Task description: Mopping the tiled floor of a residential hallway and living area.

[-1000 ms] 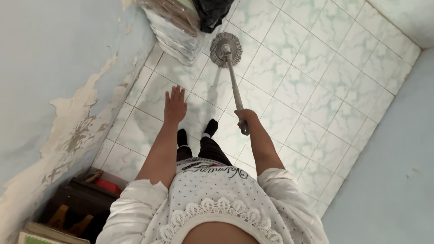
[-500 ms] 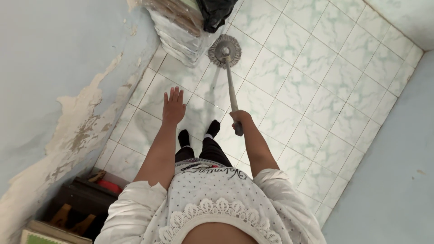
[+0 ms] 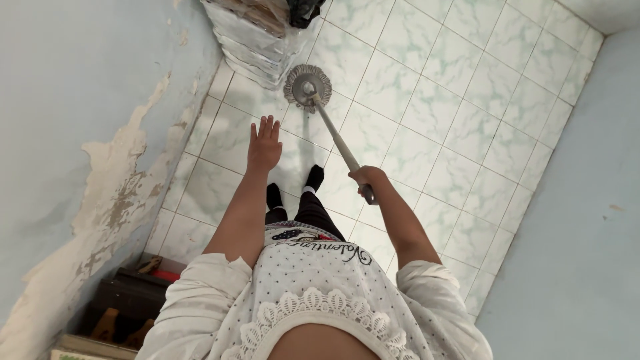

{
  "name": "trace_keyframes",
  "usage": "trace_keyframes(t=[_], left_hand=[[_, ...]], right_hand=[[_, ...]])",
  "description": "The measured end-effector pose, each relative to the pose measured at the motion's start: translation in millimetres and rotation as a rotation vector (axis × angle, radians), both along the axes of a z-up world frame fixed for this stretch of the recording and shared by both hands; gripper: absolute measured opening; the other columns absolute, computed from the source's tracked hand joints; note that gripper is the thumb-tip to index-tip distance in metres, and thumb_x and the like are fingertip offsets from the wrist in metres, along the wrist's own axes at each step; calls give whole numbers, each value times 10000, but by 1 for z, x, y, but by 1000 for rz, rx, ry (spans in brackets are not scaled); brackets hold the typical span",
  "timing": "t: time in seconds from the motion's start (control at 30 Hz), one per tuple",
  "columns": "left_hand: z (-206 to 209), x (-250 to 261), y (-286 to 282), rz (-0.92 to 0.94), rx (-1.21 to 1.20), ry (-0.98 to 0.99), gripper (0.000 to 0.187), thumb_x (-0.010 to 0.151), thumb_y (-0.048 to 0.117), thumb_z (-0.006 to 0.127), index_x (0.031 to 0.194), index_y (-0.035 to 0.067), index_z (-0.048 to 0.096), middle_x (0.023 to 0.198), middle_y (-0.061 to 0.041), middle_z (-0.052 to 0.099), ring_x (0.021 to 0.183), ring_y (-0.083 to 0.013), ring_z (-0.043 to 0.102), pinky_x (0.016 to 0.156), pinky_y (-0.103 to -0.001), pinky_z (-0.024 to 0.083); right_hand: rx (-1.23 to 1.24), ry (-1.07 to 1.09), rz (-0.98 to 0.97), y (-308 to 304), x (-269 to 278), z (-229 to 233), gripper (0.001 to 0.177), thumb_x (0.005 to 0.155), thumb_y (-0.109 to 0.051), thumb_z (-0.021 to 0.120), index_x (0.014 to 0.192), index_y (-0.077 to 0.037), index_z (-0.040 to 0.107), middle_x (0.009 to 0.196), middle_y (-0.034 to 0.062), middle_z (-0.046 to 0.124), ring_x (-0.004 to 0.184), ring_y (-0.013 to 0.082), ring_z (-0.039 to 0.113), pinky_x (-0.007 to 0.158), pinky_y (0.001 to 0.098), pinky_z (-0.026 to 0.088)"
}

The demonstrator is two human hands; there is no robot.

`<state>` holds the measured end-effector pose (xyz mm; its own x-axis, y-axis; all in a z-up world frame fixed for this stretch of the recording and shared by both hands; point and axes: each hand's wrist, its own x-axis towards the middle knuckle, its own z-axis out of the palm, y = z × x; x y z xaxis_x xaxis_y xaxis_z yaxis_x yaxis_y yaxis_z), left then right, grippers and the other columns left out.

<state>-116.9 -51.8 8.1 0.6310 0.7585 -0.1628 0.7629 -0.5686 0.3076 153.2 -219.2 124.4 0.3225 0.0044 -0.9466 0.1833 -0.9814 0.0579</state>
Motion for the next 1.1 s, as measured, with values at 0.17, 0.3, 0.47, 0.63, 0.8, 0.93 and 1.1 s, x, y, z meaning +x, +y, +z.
trace_keyframes(t=[0.17,0.3,0.47,0.63,0.8,0.93,1.1], left_hand=[[6,-22,3,25,52,-27,682,981,289,591,1586,66,366,1699,-141,254,1580,-308,179,1269,-554,112],[5,-29,4,43,57,29,688,987,309,582,1588,62,357,1699,-139,245,1585,-308,172,1271,-548,115],[0,-27,7,42,38,63,697,996,336,548,1598,73,316,1701,-126,211,1576,-298,146,1265,-538,106],[-2,-39,6,34,98,157,686,1019,336,524,1607,66,296,1703,-133,204,1575,-299,134,1263,-537,100],[6,-35,6,62,-20,67,669,1017,305,539,1605,78,313,1713,-121,208,1595,-292,145,1283,-531,90],[4,-25,7,54,0,18,687,992,299,556,1598,80,316,1700,-122,209,1572,-297,151,1265,-535,94],[2,-18,11,47,-10,6,693,974,302,567,1585,78,326,1690,-124,220,1566,-296,154,1258,-538,94]], right_hand=[[83,-36,25,10,-12,-3,566,987,-490,597,1211,30,572,742,109,623,574,203,609,506,388,515],[119,-55,1,24,-12,-40,634,1020,-536,532,1189,74,570,697,110,598,539,215,590,497,401,511],[162,-57,11,46,-15,-77,633,1022,-536,505,1148,80,582,658,110,607,524,228,594,496,418,519],[102,-43,-17,46,-26,-19,600,1000,-535,534,1137,46,594,673,96,609,539,211,590,503,421,515],[8,12,32,10,-16,-25,568,982,-513,577,1188,16,575,739,105,614,567,215,584,495,408,496],[46,-11,116,-9,-5,-19,578,988,-498,600,1167,51,587,727,129,637,555,222,613,476,392,520],[126,-95,105,-2,-15,-44,610,994,-523,585,1086,79,616,675,141,618,521,239,608,448,408,509]])
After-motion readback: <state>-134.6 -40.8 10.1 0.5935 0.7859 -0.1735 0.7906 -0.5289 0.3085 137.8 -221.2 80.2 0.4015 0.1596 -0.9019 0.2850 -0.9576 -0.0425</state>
